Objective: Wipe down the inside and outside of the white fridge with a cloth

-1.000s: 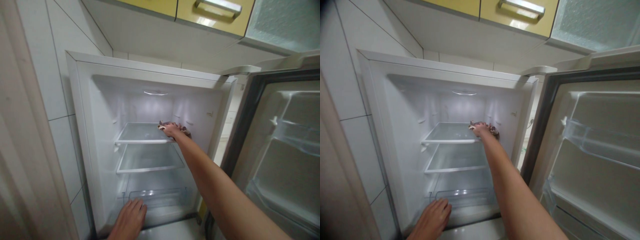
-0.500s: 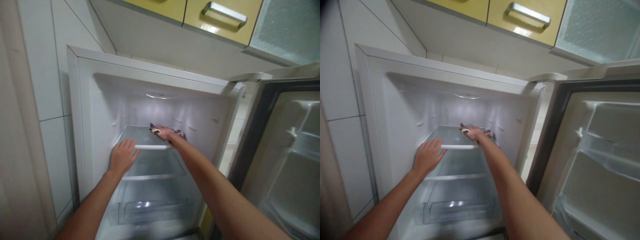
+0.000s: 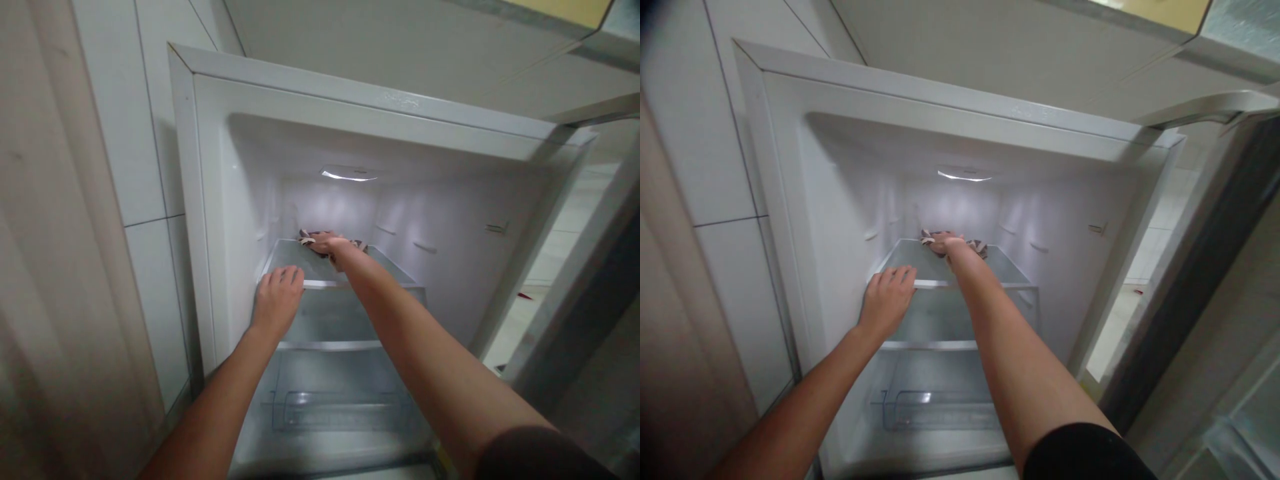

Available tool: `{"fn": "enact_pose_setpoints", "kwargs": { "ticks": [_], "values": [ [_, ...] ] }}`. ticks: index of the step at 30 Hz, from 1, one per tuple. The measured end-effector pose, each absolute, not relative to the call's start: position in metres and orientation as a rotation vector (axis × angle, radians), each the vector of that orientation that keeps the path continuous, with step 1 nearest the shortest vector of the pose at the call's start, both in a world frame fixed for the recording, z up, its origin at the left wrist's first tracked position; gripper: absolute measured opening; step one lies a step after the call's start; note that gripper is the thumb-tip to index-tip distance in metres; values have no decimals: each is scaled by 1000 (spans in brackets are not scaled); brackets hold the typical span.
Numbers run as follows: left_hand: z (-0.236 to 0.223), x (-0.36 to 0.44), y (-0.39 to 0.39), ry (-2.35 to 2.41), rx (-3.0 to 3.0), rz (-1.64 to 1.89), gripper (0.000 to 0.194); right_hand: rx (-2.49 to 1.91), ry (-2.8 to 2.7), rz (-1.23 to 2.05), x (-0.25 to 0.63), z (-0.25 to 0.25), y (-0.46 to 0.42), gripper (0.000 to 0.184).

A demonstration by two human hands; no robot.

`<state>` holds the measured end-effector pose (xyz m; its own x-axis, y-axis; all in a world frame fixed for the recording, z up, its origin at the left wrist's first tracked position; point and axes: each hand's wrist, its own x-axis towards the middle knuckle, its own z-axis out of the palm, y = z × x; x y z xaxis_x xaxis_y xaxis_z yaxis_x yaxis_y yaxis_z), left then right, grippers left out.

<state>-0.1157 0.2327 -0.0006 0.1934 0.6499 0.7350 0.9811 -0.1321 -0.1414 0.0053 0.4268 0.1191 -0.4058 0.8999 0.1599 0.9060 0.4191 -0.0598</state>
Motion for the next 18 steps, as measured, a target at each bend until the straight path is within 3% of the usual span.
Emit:
{"fn": "enact_pose_setpoints", "kwargs": {
  "ticks": [3, 7, 13, 18],
  "values": [
    [4, -115, 228, -1525, -1856, -649, 29, -1423, -2629, 27, -38, 117, 412, 53],
    [8, -116, 223, -1515, -1872, -600, 26, -1269, -2703, 125, -57, 121, 388, 40],
    [8, -116, 221, -1555, -1911, -592, 31, -1080, -2725, 287, -7, 119, 341, 42],
    [12, -110, 209, -1557, -1928, -649, 48, -1252, -2622, 220, 58, 115, 320, 42]
  ]
}}
